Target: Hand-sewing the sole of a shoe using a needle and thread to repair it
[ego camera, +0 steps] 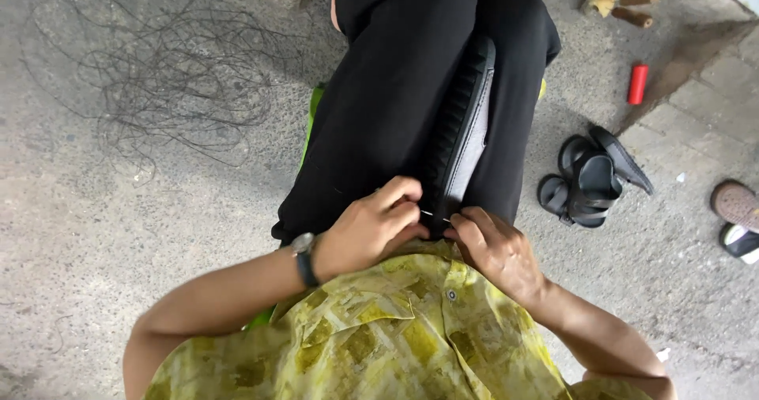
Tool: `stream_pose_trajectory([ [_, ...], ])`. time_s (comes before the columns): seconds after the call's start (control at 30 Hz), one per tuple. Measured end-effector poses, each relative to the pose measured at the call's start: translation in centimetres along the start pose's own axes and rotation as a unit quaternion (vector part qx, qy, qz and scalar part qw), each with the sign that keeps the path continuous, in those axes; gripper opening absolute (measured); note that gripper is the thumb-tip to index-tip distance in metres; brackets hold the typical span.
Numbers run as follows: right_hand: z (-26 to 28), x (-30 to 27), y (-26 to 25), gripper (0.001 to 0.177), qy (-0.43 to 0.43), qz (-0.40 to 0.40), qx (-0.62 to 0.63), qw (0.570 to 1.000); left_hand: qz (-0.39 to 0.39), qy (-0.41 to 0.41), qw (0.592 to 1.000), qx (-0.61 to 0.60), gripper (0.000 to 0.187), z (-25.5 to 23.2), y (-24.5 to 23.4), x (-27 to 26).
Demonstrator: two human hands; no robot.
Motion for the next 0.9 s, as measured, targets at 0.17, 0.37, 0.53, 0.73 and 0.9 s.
stream_pose_trajectory([
  [0.17, -0.2, 0.0, -0.2, 0.020, 0.033, -0.040, 0.100, 0.994, 0.027, -0.092, 0.865, -0.492, 0.014, -1.9, -2.8, 0.1],
  [0.37, 0.3, 0.0, -1.1, 0.031, 0.023, -0.083, 0.093, 0.992, -0.008, -0.154, 0.913, -0.377, 0.032, 5.3, 3.9, -1.2],
  [0.53, 1.5, 0.2, -3.4, 0.035, -0.014, -0.031, -0.021, 0.999, 0.047, -0.161, 0.933, -0.319, 0.036, 3.9, 4.0, -0.2],
  [0.73, 1.3, 0.5, -5.5, 0.029, -0.010, 0.009, 0.010, 1.000, 0.023, 0.023, 0.998, 0.056, 0.025, -1.6, 2.0, 1.1],
  [0.9, 0.9, 0.9, -5.7, 0.022, -0.011, 0.019, 0.128, 0.992, -0.041, 0.154, 0.972, 0.171, 0.012, -3.1, 1.9, -0.1],
])
Point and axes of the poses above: each hand's wrist, its own x-axis towards the middle knuckle, its own y-axis out of the palm, z = x × y, the point moved 7 cm from there along x, towards the middle knuckle, and after that the axes turned 8 degrees about z, right-handed, at the moved point
